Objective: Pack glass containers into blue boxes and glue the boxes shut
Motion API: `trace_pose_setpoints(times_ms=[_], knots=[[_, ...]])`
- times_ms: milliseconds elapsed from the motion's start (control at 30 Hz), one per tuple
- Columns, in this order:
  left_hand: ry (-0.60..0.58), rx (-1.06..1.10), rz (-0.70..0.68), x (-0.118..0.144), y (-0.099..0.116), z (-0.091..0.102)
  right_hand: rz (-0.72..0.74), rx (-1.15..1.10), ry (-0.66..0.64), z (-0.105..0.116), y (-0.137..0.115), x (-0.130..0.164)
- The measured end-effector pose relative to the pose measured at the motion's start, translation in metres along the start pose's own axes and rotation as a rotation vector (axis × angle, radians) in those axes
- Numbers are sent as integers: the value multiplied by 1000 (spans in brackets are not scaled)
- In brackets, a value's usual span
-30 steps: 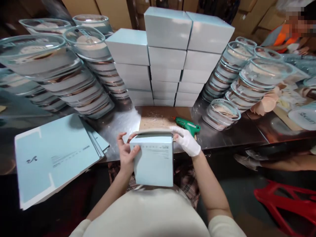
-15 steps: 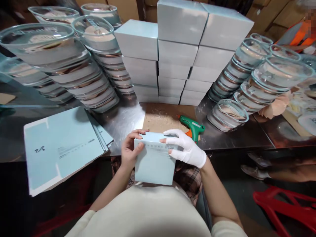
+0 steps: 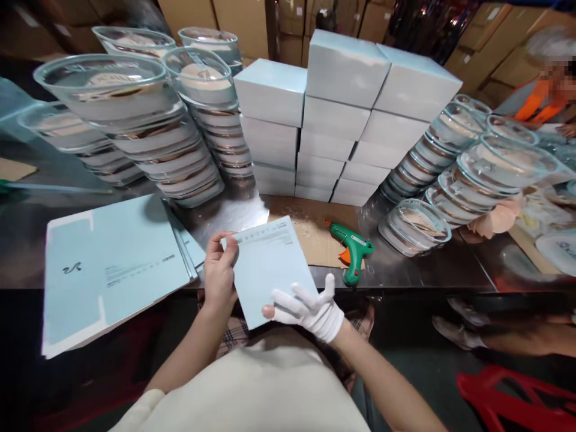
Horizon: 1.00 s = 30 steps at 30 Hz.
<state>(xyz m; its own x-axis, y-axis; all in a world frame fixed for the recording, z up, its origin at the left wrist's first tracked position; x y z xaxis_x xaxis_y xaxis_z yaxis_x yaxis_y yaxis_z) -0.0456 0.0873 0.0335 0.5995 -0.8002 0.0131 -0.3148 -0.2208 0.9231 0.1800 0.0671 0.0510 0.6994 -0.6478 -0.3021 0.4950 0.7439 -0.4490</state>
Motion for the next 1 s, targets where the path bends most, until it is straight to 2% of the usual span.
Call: trace_pose_setpoints(times_ms=[67,133,200,267,300,367,433,500,567,633,700,767,833,933,1000], knots=[[-15,49,29,-5,3,2,49,34,-151,-6,0,-13],[-24,62,-34,-9,14,9,52,43,-209,10,1,-36],[5,19,-197,-10,30,22,22,14,-92,50,-5,-74],[54,-61,-361,-5,44,35,37,24,145,104,-23,-124],[71,-104,-417,-1,49,39,61,75,275,131,-36,-153],[87,-174,-497,6,55,43,130,287,415,173,-63,-218],[106,-248,-566,13,62,46,131,445,487,200,-75,-284],[140,-334,-643,18,74,54,65,522,427,211,-67,-342],[191,-381,-710,22,90,68,-20,532,380,214,-50,-378],[255,-371,-745,24,105,86,-71,525,359,214,-35,-393],[321,-334,-750,24,114,100,-93,530,348,214,-27,-396],[363,-305,-745,21,118,106,-107,534,342,215,-23,-396],[350,-352,-749,16,122,103,-128,521,349,216,-23,-396],[317,-722,-675,-5,134,103,-162,542,333,203,-25,-383],[386,-1040,-484,-29,142,128,-126,603,347,179,-33,-350]])
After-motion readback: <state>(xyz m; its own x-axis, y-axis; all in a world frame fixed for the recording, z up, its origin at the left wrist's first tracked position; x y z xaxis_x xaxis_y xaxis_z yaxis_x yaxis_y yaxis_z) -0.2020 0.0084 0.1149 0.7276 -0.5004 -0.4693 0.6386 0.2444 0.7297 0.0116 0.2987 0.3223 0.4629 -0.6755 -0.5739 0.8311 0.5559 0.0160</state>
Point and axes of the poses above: each hand's wrist, its own x-axis away from the middle knuckle, its own z-axis out of the back of the hand, y = z × x, the point moved 7 cm from there along -x, towards the middle knuckle, and after that the axes turned 2 degrees about -y, right-handed, at the moved point
